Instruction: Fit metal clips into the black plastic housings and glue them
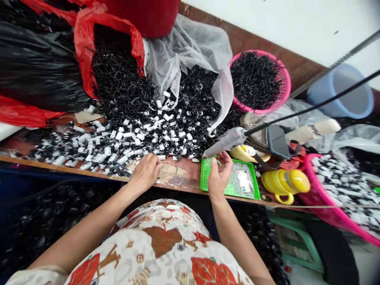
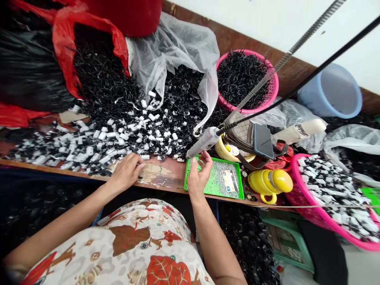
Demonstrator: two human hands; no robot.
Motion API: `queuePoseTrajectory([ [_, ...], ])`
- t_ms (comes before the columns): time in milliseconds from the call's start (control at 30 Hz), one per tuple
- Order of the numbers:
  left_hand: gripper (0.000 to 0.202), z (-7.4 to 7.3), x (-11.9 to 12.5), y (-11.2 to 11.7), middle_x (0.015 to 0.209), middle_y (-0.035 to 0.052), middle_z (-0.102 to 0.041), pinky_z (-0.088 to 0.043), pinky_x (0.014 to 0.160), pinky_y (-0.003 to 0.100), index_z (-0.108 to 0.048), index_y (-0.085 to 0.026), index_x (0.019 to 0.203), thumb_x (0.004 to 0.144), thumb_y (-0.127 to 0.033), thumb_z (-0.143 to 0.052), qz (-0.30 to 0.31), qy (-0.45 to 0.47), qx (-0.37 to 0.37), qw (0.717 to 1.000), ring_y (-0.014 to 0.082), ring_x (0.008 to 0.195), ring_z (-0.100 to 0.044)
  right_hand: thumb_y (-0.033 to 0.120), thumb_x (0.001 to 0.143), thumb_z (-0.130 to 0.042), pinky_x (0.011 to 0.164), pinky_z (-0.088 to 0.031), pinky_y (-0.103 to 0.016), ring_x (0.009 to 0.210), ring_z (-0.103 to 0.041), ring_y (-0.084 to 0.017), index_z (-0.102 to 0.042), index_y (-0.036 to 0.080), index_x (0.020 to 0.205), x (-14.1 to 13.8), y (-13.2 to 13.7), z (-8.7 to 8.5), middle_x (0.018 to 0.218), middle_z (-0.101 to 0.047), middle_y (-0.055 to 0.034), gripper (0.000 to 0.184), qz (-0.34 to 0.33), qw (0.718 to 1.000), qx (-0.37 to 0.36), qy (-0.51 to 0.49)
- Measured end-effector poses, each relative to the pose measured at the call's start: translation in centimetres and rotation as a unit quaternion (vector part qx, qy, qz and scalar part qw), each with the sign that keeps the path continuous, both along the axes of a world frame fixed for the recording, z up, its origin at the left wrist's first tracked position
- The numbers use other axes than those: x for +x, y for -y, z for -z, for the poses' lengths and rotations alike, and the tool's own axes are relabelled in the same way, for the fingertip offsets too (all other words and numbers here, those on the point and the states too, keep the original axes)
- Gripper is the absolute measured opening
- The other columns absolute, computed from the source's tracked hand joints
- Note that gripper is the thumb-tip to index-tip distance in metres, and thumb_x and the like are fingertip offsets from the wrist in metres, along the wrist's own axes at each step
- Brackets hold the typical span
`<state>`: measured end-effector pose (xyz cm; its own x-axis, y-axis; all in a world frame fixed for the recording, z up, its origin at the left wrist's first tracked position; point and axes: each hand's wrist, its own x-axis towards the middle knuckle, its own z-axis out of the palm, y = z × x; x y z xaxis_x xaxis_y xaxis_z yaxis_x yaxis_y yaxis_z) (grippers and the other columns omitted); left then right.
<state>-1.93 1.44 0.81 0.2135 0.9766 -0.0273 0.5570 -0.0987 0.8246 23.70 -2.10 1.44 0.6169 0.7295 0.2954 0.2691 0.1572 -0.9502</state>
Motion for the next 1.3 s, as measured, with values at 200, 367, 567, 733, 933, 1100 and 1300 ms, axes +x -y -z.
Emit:
queuePoseTrajectory([
  [200, 0.034, -0.6, 2.0, 1.4, 0.07, -0.003, -0.054, -0.042, 0.052, 0.023, -0.049, -0.022, 0.088, 0.087, -0.053, -0.062, -0.021, 0.255, -0.156, 0.954, 0.0119, 0.056, -0.05, 0.042, 0.09, -0.069, 0.073, -0.054, -0.029, 0.077, -0.062, -0.015, -0.07, 0.021, 0.105, -4.1, 2.3, -1.0, 0.09, -0.069, -0.0029, 0.026, -0.213, 0.967, -0.109, -0.084],
  [367, 0.049, -1.1, 4.1, 2.6, 0.063, -0.0067, -0.051, -0.039, 0.046, 0.02, -0.043, -0.024, 0.087, 0.078, -0.062, -0.072, -0.014, 0.368, -0.238, 0.899, 0.0093, 0.05, -0.048, 0.046, 0.082, -0.079, 0.064, -0.05, -0.023, 0.063, -0.058, -0.01, -0.07, 0.018, 0.092, -7.8, 1.0, -0.5, 0.074, -0.068, 0.0019, 0.032, -0.33, 0.878, -0.199, -0.283],
  [567, 0.036, -1.4, 1.4, 0.8, 0.074, 0.0001, -0.061, -0.045, 0.055, 0.026, -0.052, -0.022, 0.087, 0.084, -0.054, -0.07, -0.047, 0.25, -0.158, 0.954, 0.0153, 0.061, -0.055, 0.053, 0.085, -0.076, 0.057, -0.045, -0.019, 0.055, -0.055, -0.008, -0.06, 0.019, 0.084, -8.7, -0.4, -0.3, 0.065, -0.063, 0.0052, 0.037, -0.33, 0.862, -0.177, -0.342],
  [733, 0.019, -1.5, -2.6, -2.9, 0.099, 0.0143, -0.063, -0.049, 0.084, 0.041, -0.064, -0.019, 0.097, 0.095, -0.035, -0.054, -0.083, -0.279, 0.142, 0.946, 0.0326, 0.099, -0.06, 0.056, 0.084, -0.074, 0.055, -0.05, -0.021, 0.056, -0.061, -0.008, -0.058, 0.021, 0.09, -8.5, -1.5, -0.3, 0.08, -0.068, 0.0027, 0.039, -0.311, 0.887, -0.17, -0.297],
  [933, 0.015, -0.9, -2.9, -3.5, 0.094, 0.0124, -0.065, -0.049, 0.086, 0.043, -0.062, -0.022, 0.09, 0.095, -0.026, -0.049, -0.037, -0.315, 0.15, 0.936, 0.0314, 0.092, -0.06, 0.048, 0.082, -0.077, 0.062, -0.053, -0.026, 0.063, -0.066, -0.013, -0.063, 0.022, 0.097, -7.6, -1.4, 1.4, 0.079, -0.066, 0.0025, 0.032, -0.332, 0.894, -0.186, -0.236],
  [1100, 0.009, -1.6, -0.3, -2.0, 0.109, 0.0098, -0.071, -0.051, 0.091, 0.041, -0.053, -0.025, 0.082, 0.091, -0.023, -0.052, -0.024, -0.074, 0.129, 0.989, 0.0276, 0.104, -0.066, 0.038, 0.089, -0.069, 0.066, -0.053, -0.029, 0.068, -0.067, -0.015, -0.063, 0.023, 0.093, -6.7, -1.8, 1.4, 0.082, -0.067, 0.0003, 0.017, -0.328, 0.913, -0.184, -0.159],
  [1300, 0.019, -0.2, 2.6, -1.2, 0.087, 0.0023, -0.068, -0.05, 0.071, 0.03, -0.044, -0.023, 0.069, 0.076, -0.021, -0.062, -0.034, 0.115, -0.015, 0.993, 0.0184, 0.076, -0.064, 0.012, 0.087, -0.062, 0.086, -0.049, -0.035, 0.093, -0.065, -0.02, -0.072, 0.023, 0.089, -4.9, -3.2, -0.2, 0.096, -0.07, -0.0054, 0.015, -0.348, 0.913, -0.135, 0.166],
])
